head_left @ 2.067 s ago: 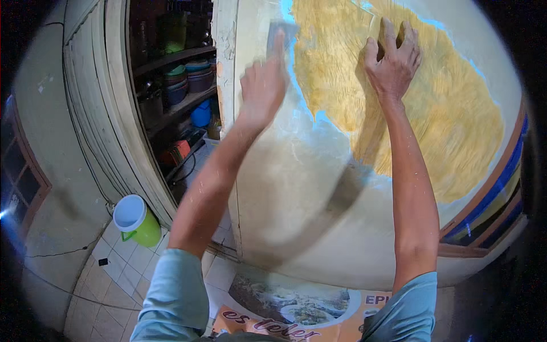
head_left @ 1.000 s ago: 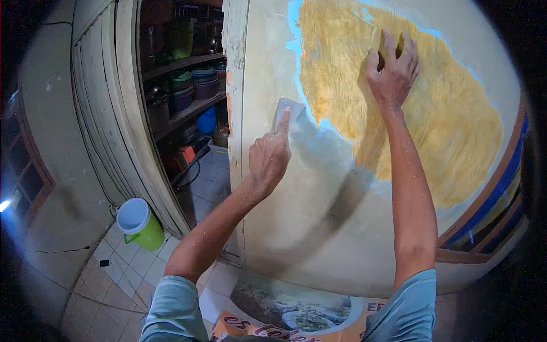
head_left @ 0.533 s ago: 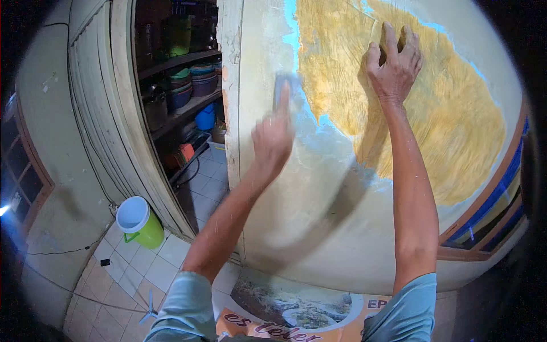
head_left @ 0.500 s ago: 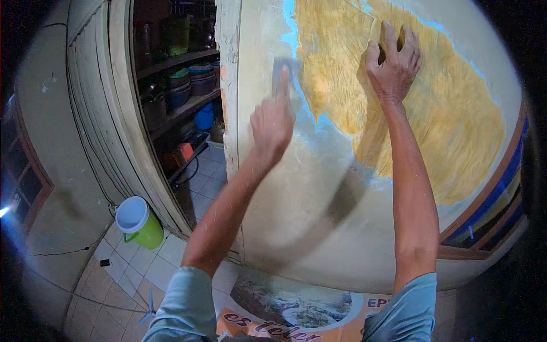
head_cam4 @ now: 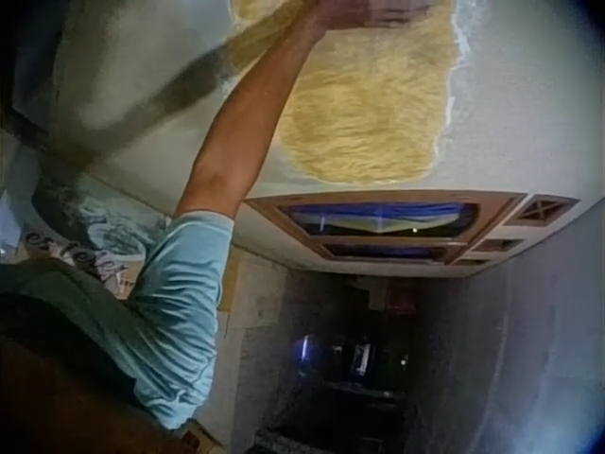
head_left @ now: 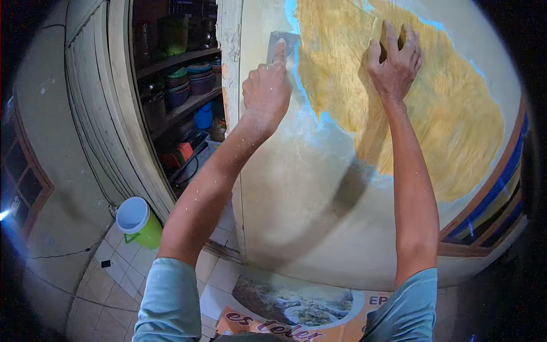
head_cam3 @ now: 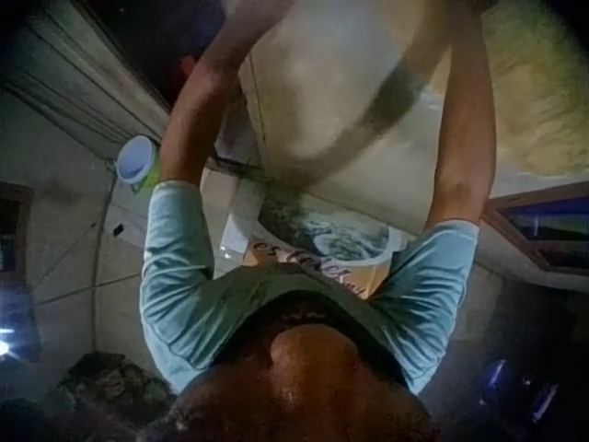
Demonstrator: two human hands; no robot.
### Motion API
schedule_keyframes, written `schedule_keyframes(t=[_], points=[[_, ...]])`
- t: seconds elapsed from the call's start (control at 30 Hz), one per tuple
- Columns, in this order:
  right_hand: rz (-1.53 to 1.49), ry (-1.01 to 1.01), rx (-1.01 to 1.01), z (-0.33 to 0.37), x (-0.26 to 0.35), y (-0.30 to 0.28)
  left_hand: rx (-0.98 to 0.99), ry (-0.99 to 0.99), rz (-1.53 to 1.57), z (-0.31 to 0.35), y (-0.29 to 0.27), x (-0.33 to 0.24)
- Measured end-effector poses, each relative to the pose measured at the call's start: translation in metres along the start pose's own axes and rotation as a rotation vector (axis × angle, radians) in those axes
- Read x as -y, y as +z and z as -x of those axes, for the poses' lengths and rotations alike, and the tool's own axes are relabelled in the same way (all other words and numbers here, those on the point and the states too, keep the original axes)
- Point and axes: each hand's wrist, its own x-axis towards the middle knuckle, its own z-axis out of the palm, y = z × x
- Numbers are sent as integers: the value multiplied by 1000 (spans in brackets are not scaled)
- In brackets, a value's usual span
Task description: Scraping and smoothing a wall surface with a putty knife.
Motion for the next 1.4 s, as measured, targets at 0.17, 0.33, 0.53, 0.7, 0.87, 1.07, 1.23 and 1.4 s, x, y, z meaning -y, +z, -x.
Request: schedule_keyframes(t=[0.17, 0.33, 0.53, 0.7, 0.87, 1.07, 1.23, 1.4], points=[[40, 27, 30, 1, -1, 0, 57, -49, 22, 3, -1, -4], [33, 6, 0, 2, -4, 1, 249, -143, 82, 27, 8, -9], [-2, -6, -13, -1, 6, 4, -187, 13, 134, -59, 13, -1], [-2, -27, -29, 1, -9, 3, -275, 59, 140, -34, 13, -8], [2, -10, -32, 4, -6, 6, -151, 38, 83, -52, 7, 0], [13, 158, 127, -9, 32, -24, -320, 137, 22, -75, -10, 0], [-30, -31, -43, 1, -9, 4, -213, 55, 29, -42, 11, 4], [-27, -30, -59, -2, -3, 9, -409, 165, 30, -90, 6, 14]])
